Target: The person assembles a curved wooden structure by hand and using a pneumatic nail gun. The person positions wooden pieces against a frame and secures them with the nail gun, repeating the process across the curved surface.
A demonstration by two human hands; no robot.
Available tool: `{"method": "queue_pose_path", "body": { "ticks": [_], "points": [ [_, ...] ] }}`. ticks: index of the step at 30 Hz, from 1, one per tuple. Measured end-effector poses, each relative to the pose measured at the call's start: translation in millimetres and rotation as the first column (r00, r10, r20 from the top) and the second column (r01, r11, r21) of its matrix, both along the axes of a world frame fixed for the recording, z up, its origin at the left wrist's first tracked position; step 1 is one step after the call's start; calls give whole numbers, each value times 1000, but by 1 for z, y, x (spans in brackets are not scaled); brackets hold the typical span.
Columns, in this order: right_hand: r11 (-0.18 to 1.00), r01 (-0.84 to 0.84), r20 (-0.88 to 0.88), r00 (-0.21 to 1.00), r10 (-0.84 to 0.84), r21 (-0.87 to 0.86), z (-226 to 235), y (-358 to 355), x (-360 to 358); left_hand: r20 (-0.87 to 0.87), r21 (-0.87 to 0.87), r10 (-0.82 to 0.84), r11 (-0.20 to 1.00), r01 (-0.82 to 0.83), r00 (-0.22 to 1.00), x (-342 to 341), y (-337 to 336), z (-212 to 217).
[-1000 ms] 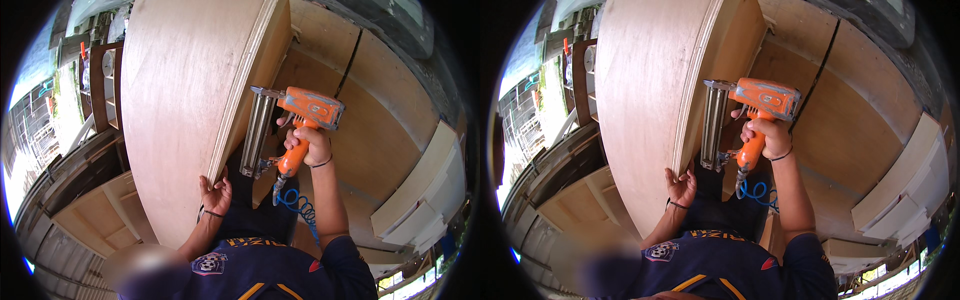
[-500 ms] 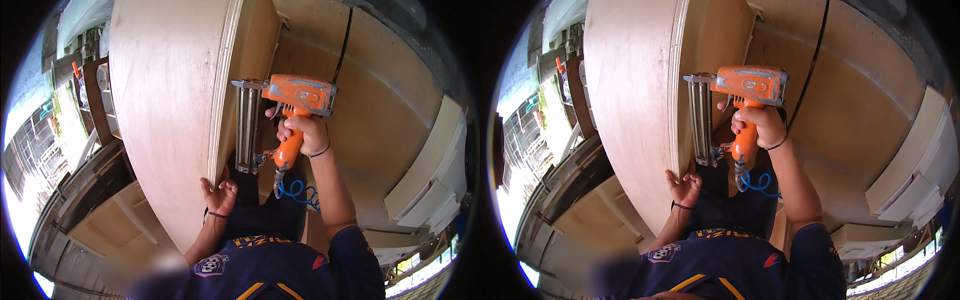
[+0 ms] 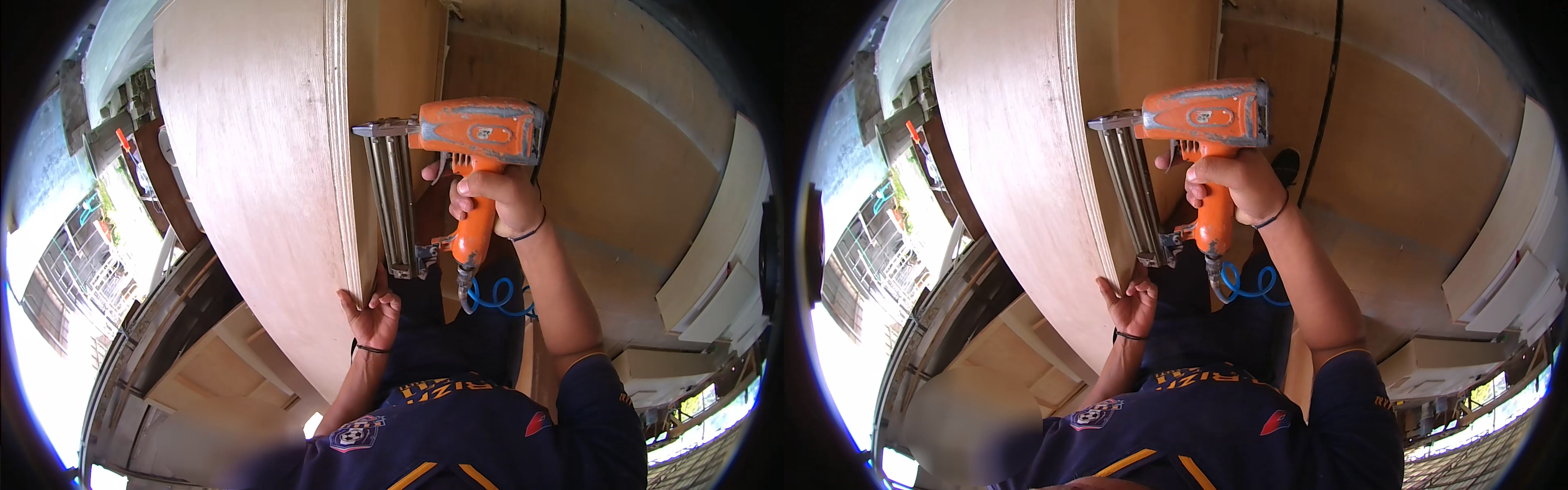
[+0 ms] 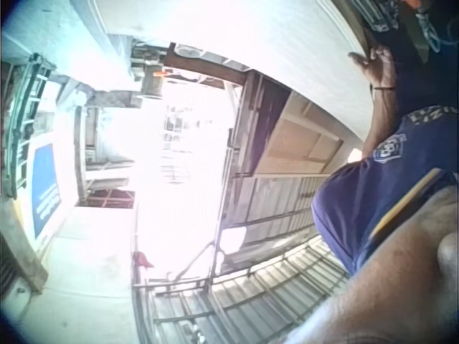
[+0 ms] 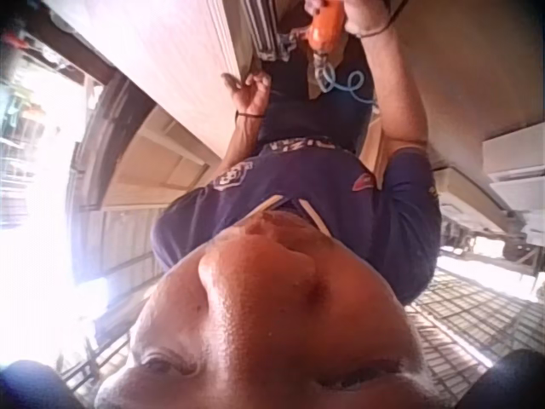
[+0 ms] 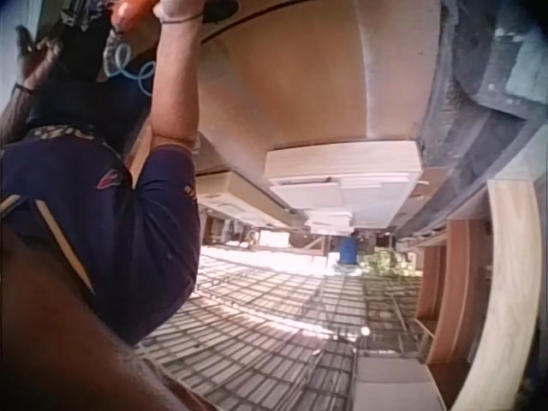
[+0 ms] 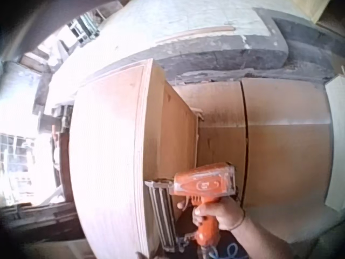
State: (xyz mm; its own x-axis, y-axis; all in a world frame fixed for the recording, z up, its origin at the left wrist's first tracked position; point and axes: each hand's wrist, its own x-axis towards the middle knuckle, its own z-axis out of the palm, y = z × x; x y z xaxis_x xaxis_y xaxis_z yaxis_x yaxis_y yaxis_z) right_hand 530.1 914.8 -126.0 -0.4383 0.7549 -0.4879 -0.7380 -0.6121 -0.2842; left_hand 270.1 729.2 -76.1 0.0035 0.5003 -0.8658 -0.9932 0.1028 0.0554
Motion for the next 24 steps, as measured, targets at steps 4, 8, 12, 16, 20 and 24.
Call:
{"method": "queue_pose_path", "body": {
  "ticks": [4,8,12,16,20,24],
  "points": [
    [1000,5,-27,1000,-6,-4,-2,0,0,24,12,9,1000,-9,1000,2,2,2],
    [998,-57,-21,998,57,-7,0,1,3,30,16,-8,1000,7,1000,6,6,5],
    [997,-68,-43,997,69,28,-5,-1,4,16,1,-34,999,34,999,5,5,5],
    [999,-33,-66,997,34,23,-4,-2,0,20,-1,-46,999,46,999,4,6,6],
    [999,-27,-58,998,29,30,-4,-3,1,-6,-13,-51,999,51,999,4,3,5],
    [1000,-18,-78,997,18,5,-4,-3,0,-18,-23,-44,999,44,999,4,4,5]
  ]
}}
